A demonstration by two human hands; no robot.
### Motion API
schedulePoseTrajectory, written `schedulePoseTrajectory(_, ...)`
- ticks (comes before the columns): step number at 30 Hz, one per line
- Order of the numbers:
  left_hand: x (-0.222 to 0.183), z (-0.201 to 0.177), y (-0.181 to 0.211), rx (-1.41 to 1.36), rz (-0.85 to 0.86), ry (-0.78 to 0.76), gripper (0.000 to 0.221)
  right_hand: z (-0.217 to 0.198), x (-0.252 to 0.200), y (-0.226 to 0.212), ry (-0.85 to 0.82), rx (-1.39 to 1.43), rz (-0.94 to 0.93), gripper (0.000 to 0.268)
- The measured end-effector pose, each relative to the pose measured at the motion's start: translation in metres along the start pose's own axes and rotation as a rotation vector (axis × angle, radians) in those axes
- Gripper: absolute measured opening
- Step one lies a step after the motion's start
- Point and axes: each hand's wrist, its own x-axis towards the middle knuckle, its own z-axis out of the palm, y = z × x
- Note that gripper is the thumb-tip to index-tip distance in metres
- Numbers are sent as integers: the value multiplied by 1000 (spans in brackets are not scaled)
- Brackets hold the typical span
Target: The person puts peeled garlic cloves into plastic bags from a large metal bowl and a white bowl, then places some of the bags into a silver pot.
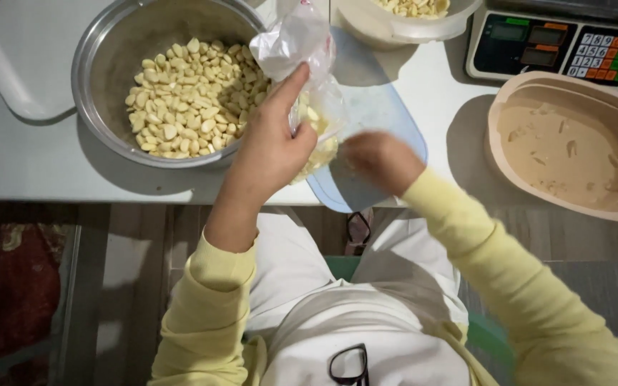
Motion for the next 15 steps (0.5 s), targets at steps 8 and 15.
schedulePoseTrajectory(8,1,4,-11,39,113,10,68,-19,-58,-19,-34,-297,-27,21)
schedulePoseTrajectory(15,-1,17,-15,83,241,-4,70,-17,-63,-22,62,-174,221,13)
